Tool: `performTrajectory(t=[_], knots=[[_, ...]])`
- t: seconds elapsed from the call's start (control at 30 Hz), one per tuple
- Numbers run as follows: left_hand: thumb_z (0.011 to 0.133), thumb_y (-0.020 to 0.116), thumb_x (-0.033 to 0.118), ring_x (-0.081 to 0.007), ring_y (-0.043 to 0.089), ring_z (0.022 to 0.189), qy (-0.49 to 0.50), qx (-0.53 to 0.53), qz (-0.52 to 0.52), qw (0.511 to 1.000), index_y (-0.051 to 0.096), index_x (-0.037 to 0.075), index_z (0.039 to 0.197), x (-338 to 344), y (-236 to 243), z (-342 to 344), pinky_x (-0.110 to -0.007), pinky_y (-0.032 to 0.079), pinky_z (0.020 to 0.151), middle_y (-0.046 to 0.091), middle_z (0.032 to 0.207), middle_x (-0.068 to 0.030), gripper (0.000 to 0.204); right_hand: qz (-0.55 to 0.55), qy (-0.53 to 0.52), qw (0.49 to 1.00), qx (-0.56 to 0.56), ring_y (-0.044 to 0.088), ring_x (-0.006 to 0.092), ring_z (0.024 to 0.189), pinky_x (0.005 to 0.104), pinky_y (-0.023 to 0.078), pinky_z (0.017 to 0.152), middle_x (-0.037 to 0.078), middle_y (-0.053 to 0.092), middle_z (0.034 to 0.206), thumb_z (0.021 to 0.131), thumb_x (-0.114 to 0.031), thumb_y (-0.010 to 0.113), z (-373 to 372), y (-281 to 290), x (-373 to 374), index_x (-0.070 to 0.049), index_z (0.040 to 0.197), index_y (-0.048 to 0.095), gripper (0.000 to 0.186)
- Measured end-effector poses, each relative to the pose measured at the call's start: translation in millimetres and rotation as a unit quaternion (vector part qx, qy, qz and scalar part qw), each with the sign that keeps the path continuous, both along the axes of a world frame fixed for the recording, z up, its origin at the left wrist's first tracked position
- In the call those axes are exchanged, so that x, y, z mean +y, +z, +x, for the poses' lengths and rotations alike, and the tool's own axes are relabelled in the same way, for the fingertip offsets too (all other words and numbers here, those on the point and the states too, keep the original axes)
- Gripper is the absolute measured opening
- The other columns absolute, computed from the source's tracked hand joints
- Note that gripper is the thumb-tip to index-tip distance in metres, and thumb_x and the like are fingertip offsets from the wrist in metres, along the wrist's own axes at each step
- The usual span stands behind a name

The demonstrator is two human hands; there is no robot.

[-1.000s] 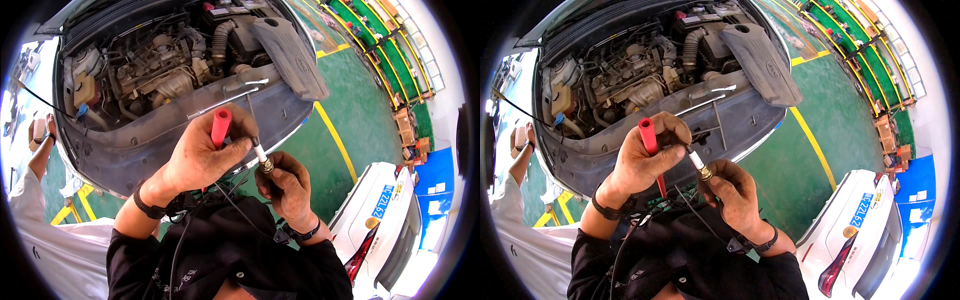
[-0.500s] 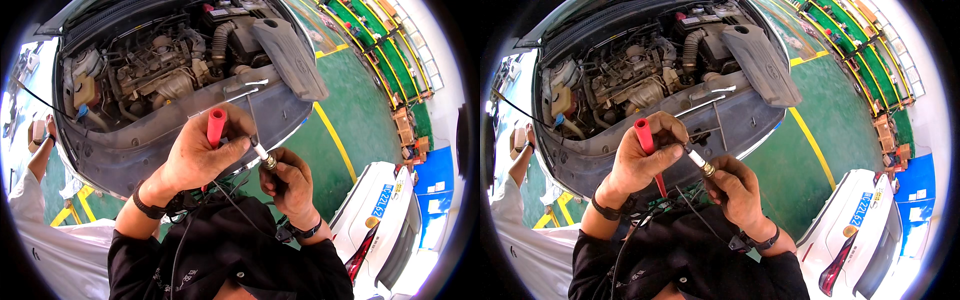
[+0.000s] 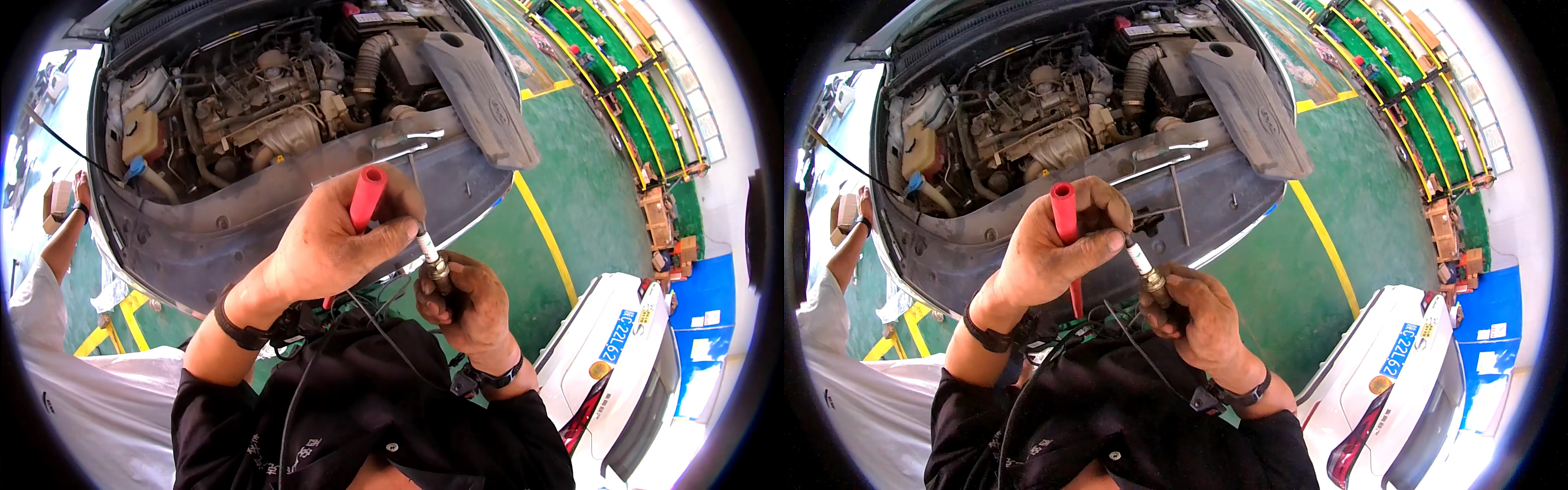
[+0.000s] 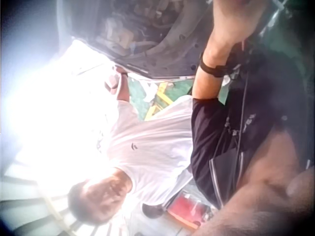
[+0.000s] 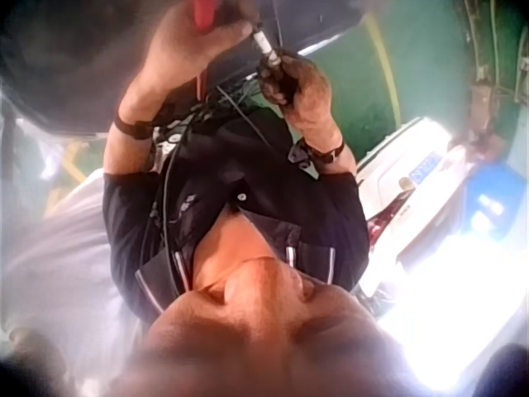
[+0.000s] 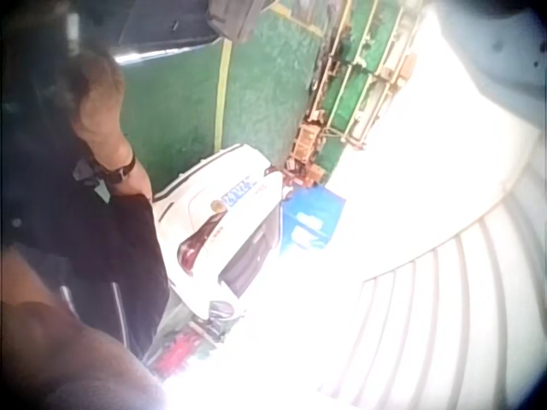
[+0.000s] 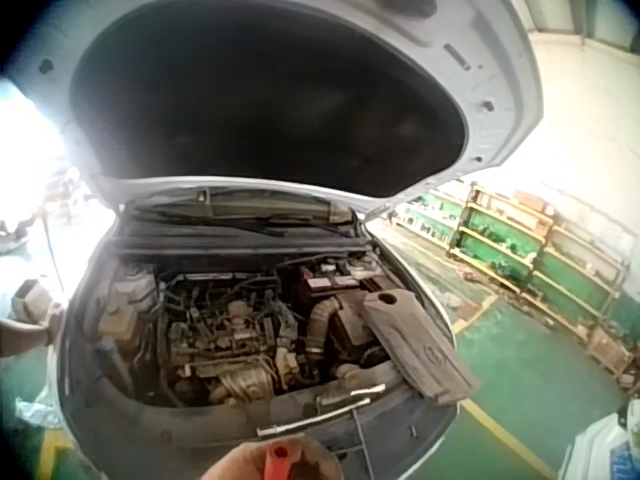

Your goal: The person handles a spark plug by hand, wipes it with a cloth, and then uses a tool to install it into a vehicle engine.

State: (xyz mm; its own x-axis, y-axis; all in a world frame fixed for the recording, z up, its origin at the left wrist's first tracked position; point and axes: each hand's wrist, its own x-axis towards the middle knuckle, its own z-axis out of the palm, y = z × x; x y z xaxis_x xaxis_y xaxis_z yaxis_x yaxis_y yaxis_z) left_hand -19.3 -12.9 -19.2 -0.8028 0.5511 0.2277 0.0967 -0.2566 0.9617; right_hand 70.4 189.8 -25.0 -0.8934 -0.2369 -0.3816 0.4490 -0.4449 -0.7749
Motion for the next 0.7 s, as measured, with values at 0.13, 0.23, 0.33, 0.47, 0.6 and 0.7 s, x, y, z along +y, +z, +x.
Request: performTrajectory(t=[0.13, 0.23, 0.33, 0.47, 0.6, 0.7], knots=[[0.091, 0.068, 0.010, -0.0096, 0.049, 0.083, -0.005, -0.012, 0.004, 1.000, 0.058, 0.001, 0.096, 0.1, -1.2, 0.9, -0.025, 0.041, 0.077, 0.056, 0.091, -0.0009, 0.014, 0.021, 0.014, 1.000, 0.004, 0.043, 0.0103, 0.056, 0.0225, 0.030, 0.049, 0.009, 0.056, 0.072, 0.094, -0.022, 0.042, 0.0, 0.9, 0.7, 0.005, 0.094, 0.059, 0.031], [0.091, 0.068, 0.011, -0.0063, 0.047, 0.073, -0.009, -0.020, 0.006, 1.000, 0.057, 0.001, 0.096, 0.8, -1.8, 0.0, -0.021, 0.039, 0.066, 0.055, 0.089, -0.0008, 0.015, 0.029, 0.009, 1.000, -0.001, 0.042, 0.0085, 0.057, 0.0214, 0.030, 0.050, 0.008, 0.056, 0.074, 0.095, -0.021, 0.043, 1.0, 2.4, -0.5, 0.005, 0.096, 0.059, 0.030], [0.091, 0.067, 0.012, -0.0027, 0.043, 0.062, -0.018, -0.042, 0.009, 0.999, 0.056, 0.001, 0.095, -0.7, -0.8, 0.0, -0.019, 0.034, 0.055, 0.054, 0.089, -0.0010, 0.015, 0.018, -0.007, 1.000, 0.001, 0.041, 0.0070, 0.057, 0.0203, 0.031, 0.051, 0.007, 0.057, 0.076, 0.095, -0.019, 0.045, 2.8, 2.3, -1.3, 0.005, 0.100, 0.060, 0.028], [0.089, 0.067, 0.010, -0.0013, 0.040, 0.058, -0.021, -0.045, 0.034, 0.998, 0.056, 0.002, 0.095, 0.4, -6.0, -0.7, -0.017, 0.031, 0.052, 0.053, 0.091, -0.0020, 0.015, -0.004, -0.009, 1.000, 0.026, 0.041, 0.0060, 0.057, 0.0192, 0.031, 0.051, 0.006, 0.057, 0.077, 0.096, -0.018, 0.049, 4.1, -2.0, 1.5, 0.005, 0.103, 0.060, 0.026], [0.088, 0.066, 0.008, -0.0017, 0.040, 0.059, -0.024, -0.046, 0.047, 0.998, 0.055, 0.001, 0.097, -0.2, -4.7, -0.6, -0.017, 0.032, 0.053, 0.053, 0.091, -0.0038, 0.016, 0.012, -0.018, 0.999, 0.037, 0.041, 0.0054, 0.061, 0.0191, 0.030, 0.051, 0.004, 0.055, 0.079, 0.096, -0.018, 0.052, 4.4, 4.5, -1.5, 0.004, 0.104, 0.060, 0.025], [0.087, 0.066, 0.009, -0.0019, 0.039, 0.058, -0.023, -0.025, 0.064, 0.997, 0.054, 0.001, 0.097, -0.3, -8.6, -1.9, -0.017, 0.033, 0.053, 0.052, 0.091, -0.0046, 0.017, 0.018, -0.018, 0.998, 0.048, 0.041, 0.0053, 0.063, 0.0192, 0.030, 0.052, 0.003, 0.053, 0.079, 0.096, -0.018, 0.053, 2.9, 6.2, -2.7, 0.003, 0.105, 0.060, 0.024]])
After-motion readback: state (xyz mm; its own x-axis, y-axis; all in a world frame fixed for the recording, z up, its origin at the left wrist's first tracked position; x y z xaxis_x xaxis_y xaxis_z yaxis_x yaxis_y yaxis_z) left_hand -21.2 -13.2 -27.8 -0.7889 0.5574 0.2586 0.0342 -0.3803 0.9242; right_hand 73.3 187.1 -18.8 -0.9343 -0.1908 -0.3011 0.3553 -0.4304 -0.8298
